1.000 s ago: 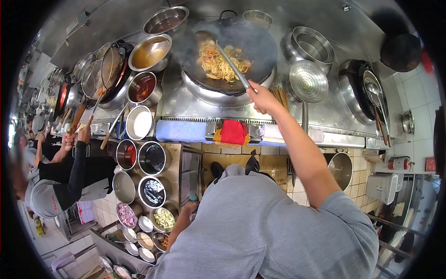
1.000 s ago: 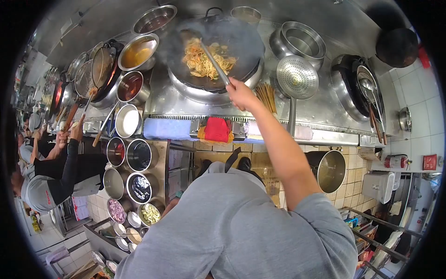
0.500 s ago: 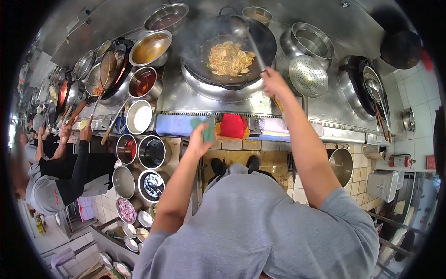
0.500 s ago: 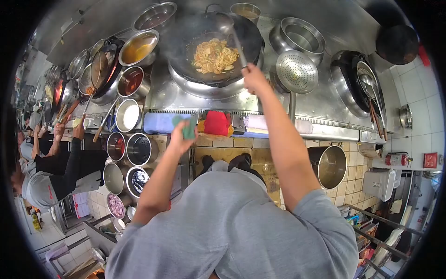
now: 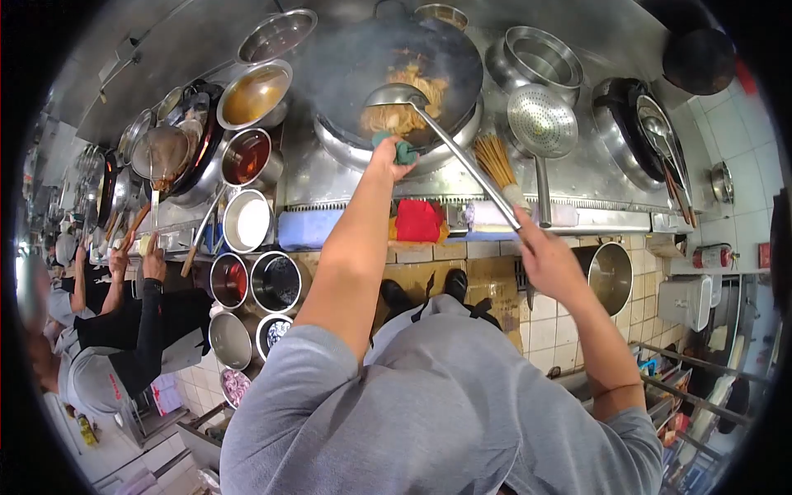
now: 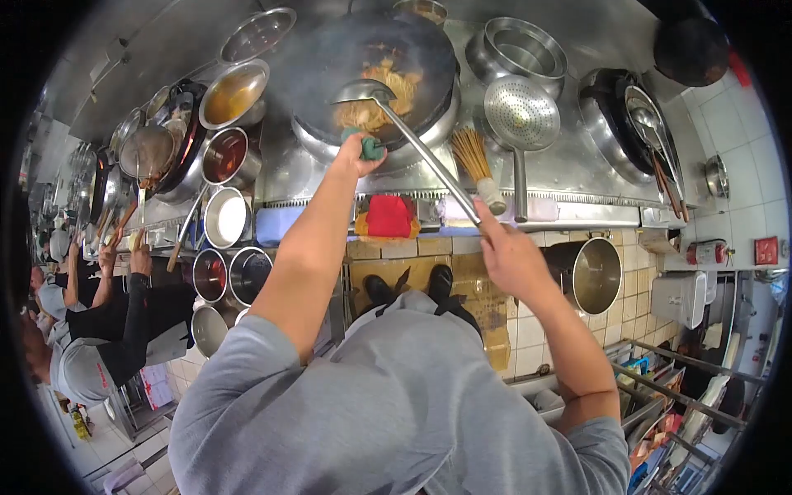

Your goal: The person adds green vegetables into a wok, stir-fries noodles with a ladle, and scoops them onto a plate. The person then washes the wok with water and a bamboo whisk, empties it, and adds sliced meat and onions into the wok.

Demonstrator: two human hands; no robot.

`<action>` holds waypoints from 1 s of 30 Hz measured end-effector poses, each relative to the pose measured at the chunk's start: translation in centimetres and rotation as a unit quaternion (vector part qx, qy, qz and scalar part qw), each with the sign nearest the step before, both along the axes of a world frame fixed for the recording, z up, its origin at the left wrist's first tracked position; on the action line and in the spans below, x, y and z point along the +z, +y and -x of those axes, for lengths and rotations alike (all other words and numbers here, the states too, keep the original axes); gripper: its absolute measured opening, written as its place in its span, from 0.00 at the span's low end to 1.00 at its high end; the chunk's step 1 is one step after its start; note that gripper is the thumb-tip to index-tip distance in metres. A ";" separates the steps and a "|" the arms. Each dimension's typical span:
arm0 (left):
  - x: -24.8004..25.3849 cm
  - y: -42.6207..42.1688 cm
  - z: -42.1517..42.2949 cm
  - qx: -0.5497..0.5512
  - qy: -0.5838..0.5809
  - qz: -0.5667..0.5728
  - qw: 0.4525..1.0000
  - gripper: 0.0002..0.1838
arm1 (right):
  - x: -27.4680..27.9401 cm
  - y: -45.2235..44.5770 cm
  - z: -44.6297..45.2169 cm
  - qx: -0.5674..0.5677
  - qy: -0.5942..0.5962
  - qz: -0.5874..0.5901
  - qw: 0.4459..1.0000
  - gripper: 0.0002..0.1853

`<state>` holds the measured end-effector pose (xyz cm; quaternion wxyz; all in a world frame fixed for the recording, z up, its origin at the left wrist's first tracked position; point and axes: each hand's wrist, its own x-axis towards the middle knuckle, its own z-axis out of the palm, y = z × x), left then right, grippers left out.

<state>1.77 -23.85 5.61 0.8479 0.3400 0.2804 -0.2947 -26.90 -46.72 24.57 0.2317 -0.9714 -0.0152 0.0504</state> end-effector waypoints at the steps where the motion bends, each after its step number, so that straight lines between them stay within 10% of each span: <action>1: 1.2 -0.3 0.8 0.017 0.004 -0.023 1.000 0.04 | 2.1 0.1 0.5 0.031 -0.012 -0.015 0.999 0.31; 10: 15.2 0.5 13.4 0.006 0.039 0.034 0.999 0.07 | 11.4 -2.3 -3.6 0.081 0.076 0.052 0.992 0.27; 17: 2.0 0.2 13.5 -0.071 -0.015 -0.047 0.996 0.08 | 4.4 1.9 -10.8 0.029 -0.033 0.051 0.998 0.25; 30: 14.2 0.2 15.0 -0.035 -0.009 0.020 0.999 0.08 | 14.7 -1.3 -1.3 0.060 0.089 0.039 0.993 0.27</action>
